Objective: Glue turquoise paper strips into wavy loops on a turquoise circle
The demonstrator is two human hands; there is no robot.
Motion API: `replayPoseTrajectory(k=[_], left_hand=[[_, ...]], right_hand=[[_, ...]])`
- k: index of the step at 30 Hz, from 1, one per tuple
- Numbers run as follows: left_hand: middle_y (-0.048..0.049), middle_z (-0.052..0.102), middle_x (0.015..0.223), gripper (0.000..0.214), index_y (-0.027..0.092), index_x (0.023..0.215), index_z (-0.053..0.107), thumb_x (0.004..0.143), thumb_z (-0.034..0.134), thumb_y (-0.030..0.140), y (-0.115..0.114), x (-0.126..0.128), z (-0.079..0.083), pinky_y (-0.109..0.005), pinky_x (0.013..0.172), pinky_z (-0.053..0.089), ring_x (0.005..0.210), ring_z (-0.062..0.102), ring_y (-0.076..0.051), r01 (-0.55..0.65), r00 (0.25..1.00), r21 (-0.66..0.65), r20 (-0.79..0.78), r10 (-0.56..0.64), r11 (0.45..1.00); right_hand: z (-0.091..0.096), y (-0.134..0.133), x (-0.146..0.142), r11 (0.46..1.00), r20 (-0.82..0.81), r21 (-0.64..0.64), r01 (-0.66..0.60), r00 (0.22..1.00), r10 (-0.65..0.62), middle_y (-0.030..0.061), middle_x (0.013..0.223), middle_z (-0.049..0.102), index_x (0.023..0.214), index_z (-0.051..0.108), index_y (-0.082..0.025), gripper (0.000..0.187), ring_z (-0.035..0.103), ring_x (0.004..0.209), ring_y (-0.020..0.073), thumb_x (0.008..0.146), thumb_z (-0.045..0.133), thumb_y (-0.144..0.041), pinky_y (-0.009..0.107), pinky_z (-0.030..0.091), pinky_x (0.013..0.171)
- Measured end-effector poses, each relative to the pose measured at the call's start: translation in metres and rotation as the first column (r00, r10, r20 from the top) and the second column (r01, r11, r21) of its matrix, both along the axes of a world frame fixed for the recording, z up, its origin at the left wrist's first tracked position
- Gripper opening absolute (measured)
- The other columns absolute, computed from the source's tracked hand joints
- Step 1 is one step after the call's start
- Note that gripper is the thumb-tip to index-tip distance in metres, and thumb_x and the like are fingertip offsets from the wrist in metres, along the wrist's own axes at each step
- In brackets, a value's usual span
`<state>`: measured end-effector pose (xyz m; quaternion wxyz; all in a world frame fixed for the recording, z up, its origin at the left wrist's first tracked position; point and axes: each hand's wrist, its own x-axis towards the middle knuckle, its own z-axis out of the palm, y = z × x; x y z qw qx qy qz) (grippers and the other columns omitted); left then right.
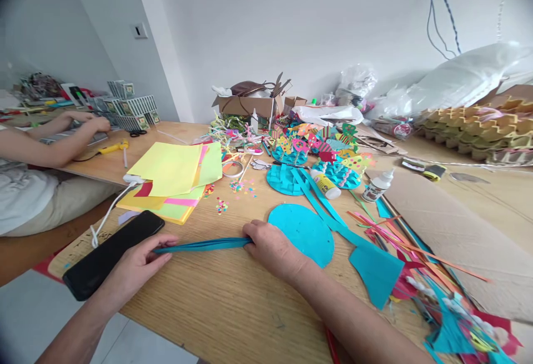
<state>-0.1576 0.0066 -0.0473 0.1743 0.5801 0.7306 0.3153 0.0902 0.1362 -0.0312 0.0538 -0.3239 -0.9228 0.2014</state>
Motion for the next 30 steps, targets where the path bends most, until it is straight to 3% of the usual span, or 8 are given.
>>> replayPoseTrajectory(k=[8, 14, 18, 25, 30], left_hand=[[-0.0005, 0.071, 0.085, 0.023, 0.023, 0.080, 0.066, 0.070, 0.046, 0.029, 0.0031, 0.0010, -0.0025, -0.026, 0.069, 0.051, 0.074, 0.065, -0.017, 0.004, 0.999, 0.056, -0.051, -0.001, 0.998], [0.0000, 0.070, 0.089, 0.028, 0.024, 0.088, 0.066, 0.070, 0.044, 0.027, 0.0010, 0.0028, 0.0001, -0.025, 0.065, 0.051, 0.068, 0.064, -0.017, 0.003, 0.996, 0.049, -0.092, 0.002, 0.999], [0.0000, 0.069, 0.089, 0.025, 0.024, 0.090, 0.064, 0.069, 0.051, 0.032, 0.0018, 0.0050, 0.0000, -0.026, 0.065, 0.051, 0.074, 0.064, -0.019, 0.028, 0.997, 0.023, -0.076, -0.026, 0.999], [0.0005, 0.068, 0.075, 0.016, 0.024, 0.072, 0.062, 0.072, 0.048, 0.031, 0.0082, 0.0066, -0.0086, -0.025, 0.068, 0.049, 0.072, 0.062, -0.017, 0.018, 0.989, 0.148, -0.147, 0.004, 0.989], [0.0003, 0.069, 0.076, 0.018, 0.024, 0.073, 0.063, 0.071, 0.046, 0.030, 0.0080, 0.0058, -0.0056, -0.025, 0.067, 0.049, 0.071, 0.063, -0.017, 0.032, 0.987, 0.134, -0.158, -0.011, 0.990]], right_hand=[[0.0022, -0.0010, -0.0015, 1.000, 0.003, 0.002, -0.009, 1.000, 0.009, 0.0022, 0.083, 0.060, 0.075, 0.057, -0.018, 0.010, 0.055, 0.075, 0.0124, 0.075, 0.049, -0.012, 0.020, 0.036, 0.063], [0.0053, -0.0014, -0.0009, 1.000, 0.041, 0.004, 0.003, 0.999, -0.003, 0.0030, 0.085, 0.060, 0.077, 0.058, -0.018, 0.007, 0.055, 0.075, 0.0132, 0.074, 0.052, -0.014, 0.021, 0.036, 0.063], [0.0049, -0.0021, -0.0017, 1.000, 0.045, 0.019, -0.012, 0.999, 0.011, 0.0034, 0.085, 0.060, 0.078, 0.058, -0.017, 0.008, 0.055, 0.075, 0.0132, 0.075, 0.051, -0.014, 0.021, 0.036, 0.062], [0.0017, -0.0029, -0.0027, 0.999, 0.031, 0.037, -0.013, 0.999, 0.012, 0.0038, 0.085, 0.061, 0.077, 0.058, -0.017, 0.011, 0.056, 0.075, 0.0132, 0.077, 0.048, -0.012, 0.021, 0.036, 0.062], [0.0054, -0.0022, -0.0003, 0.999, 0.084, 0.027, -0.026, 0.996, 0.024, 0.0044, 0.088, 0.061, 0.082, 0.060, -0.017, 0.010, 0.056, 0.078, 0.0143, 0.077, 0.051, -0.016, 0.022, 0.037, 0.064]])
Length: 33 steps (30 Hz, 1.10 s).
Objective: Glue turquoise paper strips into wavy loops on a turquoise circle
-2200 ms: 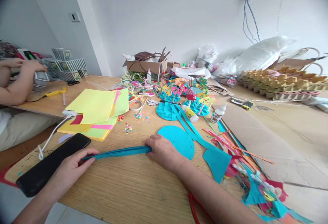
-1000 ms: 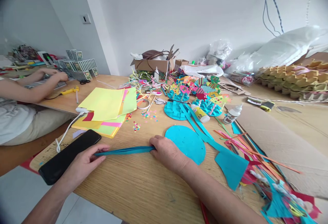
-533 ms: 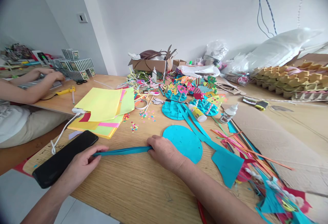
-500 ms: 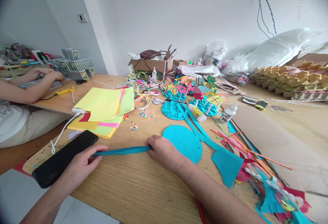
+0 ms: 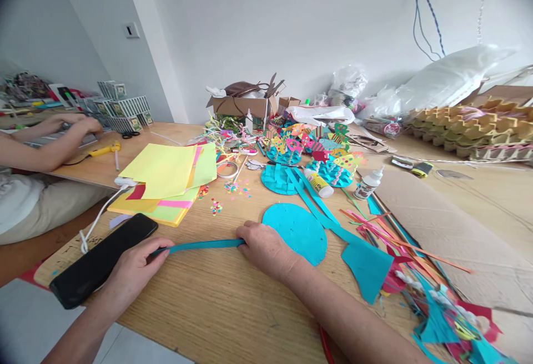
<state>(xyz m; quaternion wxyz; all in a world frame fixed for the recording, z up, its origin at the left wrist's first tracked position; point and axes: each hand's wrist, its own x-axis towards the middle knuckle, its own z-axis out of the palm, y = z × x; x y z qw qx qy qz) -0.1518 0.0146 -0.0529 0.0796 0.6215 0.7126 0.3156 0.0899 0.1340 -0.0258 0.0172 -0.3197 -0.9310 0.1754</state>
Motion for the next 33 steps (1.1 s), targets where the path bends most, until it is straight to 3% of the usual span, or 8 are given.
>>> replayPoseTrajectory(k=[6, 14, 21, 28, 33], left_hand=[[0.0009, 0.069, 0.077, 0.019, 0.024, 0.074, 0.063, 0.073, 0.045, 0.029, -0.001, -0.001, 0.000, -0.024, 0.067, 0.049, 0.071, 0.063, -0.017, 0.016, 1.000, -0.005, -0.026, -0.016, 1.000], [0.0007, 0.068, 0.079, 0.018, 0.024, 0.076, 0.062, 0.074, 0.043, 0.025, -0.001, -0.002, -0.002, -0.023, 0.069, 0.048, 0.074, 0.063, -0.016, 0.026, 0.998, -0.008, -0.056, -0.026, 1.000], [0.0007, 0.068, 0.082, 0.019, 0.023, 0.080, 0.061, 0.074, 0.044, 0.024, -0.003, -0.002, -0.002, -0.024, 0.070, 0.049, 0.076, 0.063, -0.016, 0.038, 0.999, -0.029, -0.038, -0.039, 0.999], [-0.0009, 0.068, 0.090, 0.022, 0.023, 0.086, 0.063, 0.071, 0.046, 0.026, -0.005, -0.004, 0.000, -0.026, 0.068, 0.051, 0.075, 0.064, -0.018, 0.022, 0.998, -0.057, 0.060, -0.018, 0.998], [-0.0002, 0.069, 0.083, 0.019, 0.024, 0.080, 0.062, 0.073, 0.045, 0.025, -0.004, -0.004, -0.002, -0.026, 0.067, 0.049, 0.074, 0.063, -0.018, 0.020, 0.999, -0.020, 0.044, -0.019, 1.000]], right_hand=[[0.013, -0.002, -0.006, 0.988, 0.036, 0.134, -0.073, 0.997, 0.069, 0.0066, 0.089, 0.061, 0.087, 0.061, -0.018, 0.018, 0.052, 0.086, 0.0202, 0.074, 0.061, -0.031, 0.028, 0.037, 0.070], [0.007, -0.006, -0.038, 0.985, 0.069, 0.132, -0.115, 0.992, 0.107, 0.0060, 0.089, 0.064, 0.085, 0.061, -0.019, 0.011, 0.055, 0.088, 0.0199, 0.079, 0.051, -0.020, 0.028, 0.038, 0.071], [0.004, -0.009, -0.042, 0.970, 0.088, 0.202, -0.138, 0.989, 0.123, 0.0060, 0.087, 0.064, 0.084, 0.059, -0.018, 0.015, 0.058, 0.084, 0.0201, 0.082, 0.044, -0.017, 0.029, 0.039, 0.067], [0.002, -0.012, -0.041, 0.979, 0.092, 0.165, -0.118, 0.990, 0.104, 0.0068, 0.092, 0.063, 0.089, 0.058, -0.018, 0.013, 0.057, 0.087, 0.0202, 0.080, 0.049, -0.022, 0.028, 0.039, 0.069], [0.001, -0.012, -0.041, 0.979, 0.093, 0.150, -0.137, 0.988, 0.124, 0.0063, 0.089, 0.063, 0.087, 0.059, -0.018, 0.016, 0.058, 0.085, 0.0179, 0.082, 0.044, -0.016, 0.026, 0.038, 0.069]])
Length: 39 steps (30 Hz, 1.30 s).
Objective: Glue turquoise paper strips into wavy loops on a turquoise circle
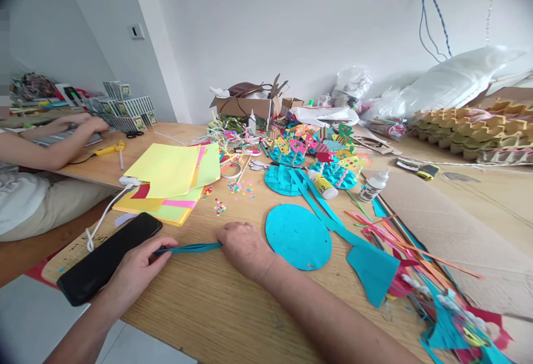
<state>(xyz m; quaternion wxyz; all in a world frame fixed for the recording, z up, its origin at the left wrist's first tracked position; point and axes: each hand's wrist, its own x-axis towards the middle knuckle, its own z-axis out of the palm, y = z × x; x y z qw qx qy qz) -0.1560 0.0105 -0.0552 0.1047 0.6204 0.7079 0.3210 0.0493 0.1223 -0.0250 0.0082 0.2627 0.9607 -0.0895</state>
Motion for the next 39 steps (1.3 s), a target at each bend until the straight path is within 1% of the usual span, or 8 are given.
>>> replayPoseTrajectory(k=[14, 19, 22, 24, 26, 30, 34, 39], left_hand=[[0.0009, 0.067, 0.075, 0.012, 0.025, 0.073, 0.062, 0.072, 0.050, 0.025, 0.005, 0.003, -0.006, -0.024, 0.065, 0.046, 0.069, 0.062, -0.017, 0.025, 1.000, 0.060, -0.013, -0.024, 0.998], [0.0009, 0.065, 0.070, 0.009, 0.024, 0.069, 0.063, 0.070, 0.054, 0.024, 0.002, 0.002, 0.016, -0.023, 0.060, 0.043, 0.066, 0.059, -0.017, 0.035, 0.998, 0.061, 0.048, -0.038, 0.997], [0.0013, 0.062, 0.067, 0.005, 0.023, 0.068, 0.064, 0.066, 0.060, 0.025, -0.001, 0.000, 0.038, -0.022, 0.058, 0.042, 0.063, 0.056, -0.016, -0.004, 0.967, 0.039, 0.254, -0.006, 0.999], [0.0026, 0.059, 0.063, 0.007, 0.022, 0.070, 0.064, 0.065, 0.064, 0.027, -0.002, 0.005, 0.050, -0.021, 0.055, 0.041, 0.059, 0.053, -0.013, -0.004, 0.862, 0.032, 0.507, -0.013, 0.999], [0.0028, 0.059, 0.065, 0.010, 0.021, 0.073, 0.064, 0.065, 0.067, 0.027, -0.002, 0.017, 0.057, -0.020, 0.059, 0.042, 0.063, 0.054, -0.013, -0.005, 0.644, 0.103, 0.761, -0.076, 0.995], [-0.0015, 0.063, 0.080, 0.016, 0.021, 0.086, 0.063, 0.073, 0.064, 0.029, 0.001, 0.063, 0.055, -0.029, 0.074, 0.045, 0.078, 0.059, -0.017, 0.071, 0.189, 0.222, 0.954, -0.232, 0.972], [-0.0093, 0.063, 0.096, 0.028, 0.018, 0.102, 0.059, 0.078, 0.059, 0.032, 0.000, 0.113, 0.043, -0.034, 0.086, 0.042, 0.096, 0.056, -0.022, 0.143, 0.023, 0.239, 0.969, -0.245, 0.960], [-0.0060, 0.064, 0.087, 0.024, 0.020, 0.101, 0.058, 0.080, 0.057, 0.033, -0.004, 0.145, 0.036, -0.032, 0.082, 0.043, 0.089, 0.058, -0.020, 0.097, -0.049, 0.200, 0.979, -0.196, 0.975]], right_hand=[[-0.004, -0.001, -0.002, 1.000, -0.034, 0.000, -0.004, 0.999, 0.004, 0.0071, 0.092, 0.062, 0.090, 0.058, -0.018, 0.014, 0.057, 0.086, 0.0188, 0.081, 0.048, -0.021, 0.027, 0.039, 0.071], [0.016, -0.005, 0.003, 0.997, -0.024, -0.050, 0.055, 0.998, -0.057, 0.0065, 0.082, 0.065, 0.082, 0.059, -0.018, 0.016, 0.060, 0.075, 0.0172, 0.082, 0.043, -0.016, 0.024, 0.036, 0.059], [0.037, -0.013, 0.019, 0.973, -0.106, -0.166, 0.161, 0.978, -0.180, 0.0037, 0.069, 0.064, 0.078, 0.058, -0.019, 0.013, 0.059, 0.063, 0.0148, 0.080, 0.045, -0.018, 0.022, 0.032, 0.050], [0.047, -0.023, 0.032, 0.912, -0.178, -0.366, 0.184, 0.949, -0.262, 0.0004, 0.062, 0.062, 0.071, 0.056, -0.019, 0.015, 0.057, 0.056, 0.0113, 0.077, 0.044, -0.015, 0.019, 0.032, 0.048], [0.049, -0.035, 0.043, 0.798, -0.206, -0.580, 0.163, 0.918, -0.338, -0.0013, 0.057, 0.061, 0.067, 0.055, -0.019, 0.016, 0.057, 0.053, 0.0095, 0.076, 0.041, -0.014, 0.018, 0.035, 0.047], [0.035, -0.059, 0.054, 0.462, -0.232, -0.884, 0.071, 0.792, -0.565, -0.0010, 0.061, 0.063, 0.068, 0.049, -0.018, 0.007, 0.057, 0.047, 0.0091, 0.071, 0.045, -0.021, 0.019, 0.039, 0.046], [0.014, -0.077, 0.053, 0.252, -0.269, -0.960, -0.120, 0.646, -0.714, -0.0015, 0.054, 0.060, 0.067, 0.045, -0.017, 0.024, 0.053, 0.041, 0.0088, 0.067, 0.055, -0.040, 0.019, 0.037, 0.041], [-0.007, -0.093, 0.047, 0.204, -0.346, -0.929, -0.308, 0.530, -0.774, -0.0017, 0.051, 0.058, 0.069, 0.046, -0.017, 0.045, 0.050, 0.036, 0.0078, 0.057, 0.063, -0.057, 0.019, 0.035, 0.039]])
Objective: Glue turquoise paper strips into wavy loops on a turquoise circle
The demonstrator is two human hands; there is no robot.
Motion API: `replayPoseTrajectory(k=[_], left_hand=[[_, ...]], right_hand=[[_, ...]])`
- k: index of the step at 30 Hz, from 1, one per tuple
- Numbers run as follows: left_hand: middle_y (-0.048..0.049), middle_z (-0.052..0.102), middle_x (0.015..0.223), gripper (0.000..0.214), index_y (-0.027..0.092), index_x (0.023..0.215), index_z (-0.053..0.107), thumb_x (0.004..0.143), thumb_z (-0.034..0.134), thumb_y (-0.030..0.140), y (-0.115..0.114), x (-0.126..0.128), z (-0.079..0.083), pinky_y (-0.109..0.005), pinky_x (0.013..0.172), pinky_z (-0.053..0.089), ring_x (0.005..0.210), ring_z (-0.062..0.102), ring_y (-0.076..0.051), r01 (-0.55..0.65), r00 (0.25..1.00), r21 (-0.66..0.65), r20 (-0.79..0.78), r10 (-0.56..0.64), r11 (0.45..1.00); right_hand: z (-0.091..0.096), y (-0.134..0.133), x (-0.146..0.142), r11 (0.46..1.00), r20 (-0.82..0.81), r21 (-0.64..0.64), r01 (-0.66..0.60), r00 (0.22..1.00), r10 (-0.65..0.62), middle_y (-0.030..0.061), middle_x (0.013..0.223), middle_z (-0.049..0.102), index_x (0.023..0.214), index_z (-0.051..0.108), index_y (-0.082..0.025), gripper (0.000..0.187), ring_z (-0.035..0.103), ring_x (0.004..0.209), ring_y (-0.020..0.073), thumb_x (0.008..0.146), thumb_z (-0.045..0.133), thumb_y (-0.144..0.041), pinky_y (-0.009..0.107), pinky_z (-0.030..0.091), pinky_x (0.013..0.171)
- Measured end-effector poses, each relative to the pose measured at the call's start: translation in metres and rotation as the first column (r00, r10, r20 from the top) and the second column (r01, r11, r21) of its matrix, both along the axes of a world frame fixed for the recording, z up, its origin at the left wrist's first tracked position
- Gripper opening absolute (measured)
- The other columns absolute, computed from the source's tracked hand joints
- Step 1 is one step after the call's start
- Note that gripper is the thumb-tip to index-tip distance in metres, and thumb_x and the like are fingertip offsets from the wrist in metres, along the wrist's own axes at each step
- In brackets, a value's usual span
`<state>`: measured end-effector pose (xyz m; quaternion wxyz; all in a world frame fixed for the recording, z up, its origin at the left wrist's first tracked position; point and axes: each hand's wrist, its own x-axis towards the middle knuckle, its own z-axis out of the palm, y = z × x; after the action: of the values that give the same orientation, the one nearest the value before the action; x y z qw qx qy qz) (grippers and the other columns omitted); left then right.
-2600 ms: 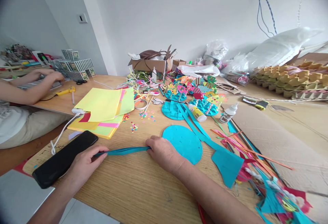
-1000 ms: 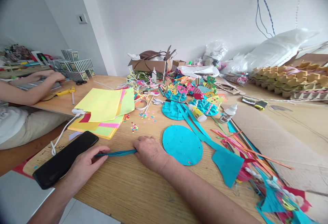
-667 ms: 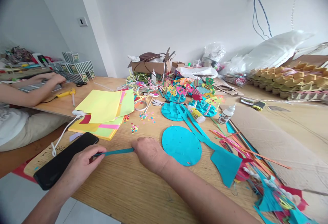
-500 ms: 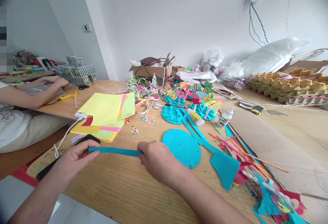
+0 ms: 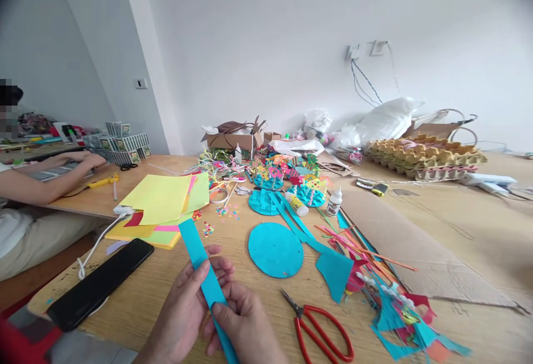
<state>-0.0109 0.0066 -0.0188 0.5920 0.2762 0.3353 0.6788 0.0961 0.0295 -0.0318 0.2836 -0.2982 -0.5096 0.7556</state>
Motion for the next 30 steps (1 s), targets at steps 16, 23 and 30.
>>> replayPoseTrajectory(k=[16, 23, 30], left_hand=[[0.0018, 0.049, 0.060, 0.017, 0.017, 0.079, 0.057, 0.082, 0.053, 0.034, 0.000, 0.000, 0.014, -0.023, 0.056, 0.038, 0.056, 0.044, -0.010, -0.067, 0.998, 0.089, -0.005, 0.068, 0.994], [0.0031, 0.046, 0.060, 0.015, 0.017, 0.077, 0.056, 0.076, 0.062, 0.030, 0.007, -0.013, 0.024, -0.021, 0.052, 0.038, 0.054, 0.042, -0.009, -0.112, 0.993, 0.112, 0.039, 0.108, 0.987], [0.0042, 0.047, 0.060, 0.015, 0.017, 0.078, 0.057, 0.072, 0.065, 0.028, 0.013, -0.022, 0.024, -0.020, 0.052, 0.040, 0.054, 0.043, -0.008, -0.139, 0.989, 0.138, 0.070, 0.131, 0.981]], right_hand=[[-0.025, -0.027, -0.001, 0.996, 0.153, 0.081, 0.023, 0.988, -0.035, -0.0029, 0.048, 0.053, 0.069, 0.041, -0.018, 0.053, 0.045, 0.035, 0.0068, 0.064, 0.048, -0.070, 0.018, 0.031, 0.037], [-0.017, -0.035, 0.001, 0.999, 0.134, -0.006, 0.031, 0.990, -0.030, -0.0025, 0.045, 0.052, 0.067, 0.044, -0.017, 0.056, 0.043, 0.030, 0.0064, 0.060, 0.048, -0.073, 0.017, 0.029, 0.033], [-0.019, -0.040, 0.012, 1.000, 0.164, -0.012, 0.018, 0.986, -0.016, -0.0006, 0.046, 0.054, 0.065, 0.043, -0.017, 0.052, 0.046, 0.031, 0.0067, 0.065, 0.046, -0.069, 0.017, 0.032, 0.033]])
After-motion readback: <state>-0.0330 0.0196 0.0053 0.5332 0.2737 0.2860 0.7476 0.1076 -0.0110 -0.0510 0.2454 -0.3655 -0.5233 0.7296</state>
